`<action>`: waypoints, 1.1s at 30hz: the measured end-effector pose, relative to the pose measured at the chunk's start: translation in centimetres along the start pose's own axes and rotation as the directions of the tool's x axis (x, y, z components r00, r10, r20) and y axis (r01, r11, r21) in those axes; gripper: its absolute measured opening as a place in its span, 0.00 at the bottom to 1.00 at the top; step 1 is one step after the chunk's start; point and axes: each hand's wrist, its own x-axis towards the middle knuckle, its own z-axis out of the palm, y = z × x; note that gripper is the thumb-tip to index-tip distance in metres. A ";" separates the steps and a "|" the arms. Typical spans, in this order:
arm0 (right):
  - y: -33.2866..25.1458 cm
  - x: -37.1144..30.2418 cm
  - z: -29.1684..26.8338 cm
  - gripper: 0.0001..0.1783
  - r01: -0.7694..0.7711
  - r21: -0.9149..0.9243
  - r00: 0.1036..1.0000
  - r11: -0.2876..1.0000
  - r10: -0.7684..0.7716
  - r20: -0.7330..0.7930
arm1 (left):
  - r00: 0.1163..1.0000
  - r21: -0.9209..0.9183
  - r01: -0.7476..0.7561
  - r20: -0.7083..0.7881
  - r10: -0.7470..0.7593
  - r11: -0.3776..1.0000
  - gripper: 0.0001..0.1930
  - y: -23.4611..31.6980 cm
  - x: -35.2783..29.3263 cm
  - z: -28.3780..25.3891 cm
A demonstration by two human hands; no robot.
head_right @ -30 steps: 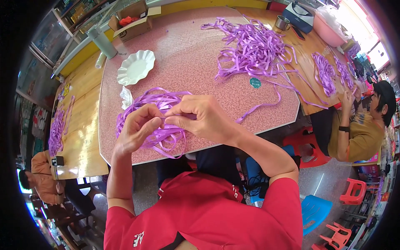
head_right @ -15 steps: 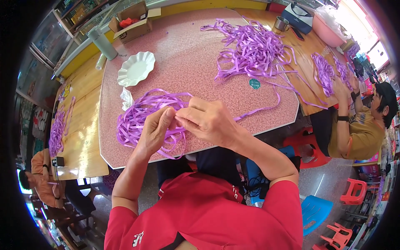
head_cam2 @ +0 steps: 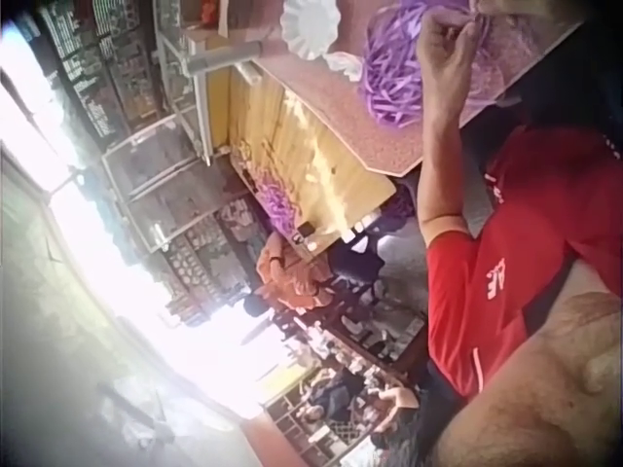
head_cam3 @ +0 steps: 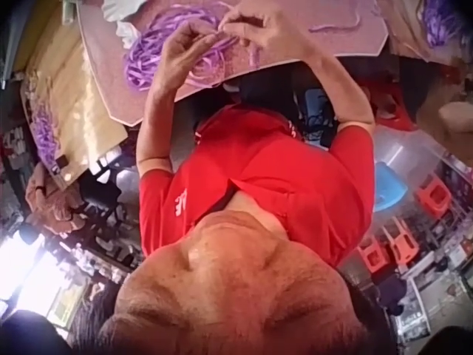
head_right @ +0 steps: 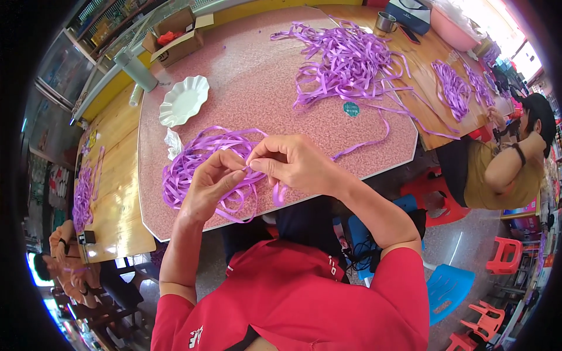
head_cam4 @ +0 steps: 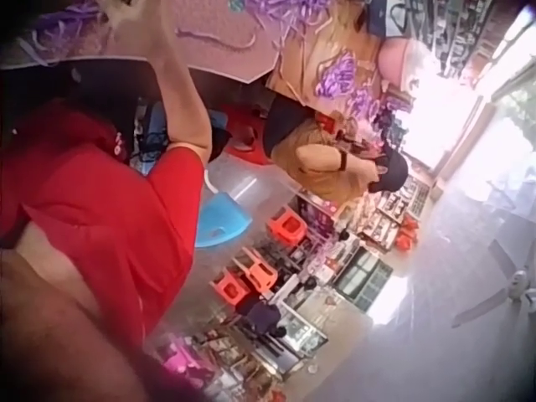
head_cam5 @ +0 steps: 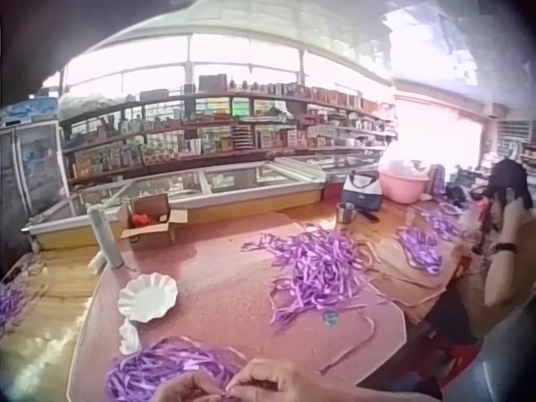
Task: Tying knots or loops into individual long purple plastic ribbons at an assembly table.
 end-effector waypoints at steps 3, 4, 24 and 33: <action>-0.5 0.0 -0.4 0.08 -0.239 0.204 0.971 0.949 0.236 0.038 | 0.998 -0.070 0.023 -0.062 -0.027 0.997 0.06 -0.4 -0.2 0.0; -0.5 0.0 -0.5 0.08 -0.263 0.231 0.963 0.937 0.271 -0.002 | 0.998 -0.070 0.025 -0.056 -0.029 0.997 0.06 -0.6 -0.3 0.0; 2.7 -0.6 2.0 0.11 -0.202 0.344 0.959 0.917 0.257 -0.122 | 0.683 0.898 -0.437 0.292 0.669 0.054 0.13 -0.5 0.9 1.3; 2.5 -0.8 5.1 0.05 0.006 0.539 0.950 0.842 0.162 -0.265 | 0.870 0.231 -0.391 -0.222 0.440 0.891 0.06 -3.6 0.3 2.2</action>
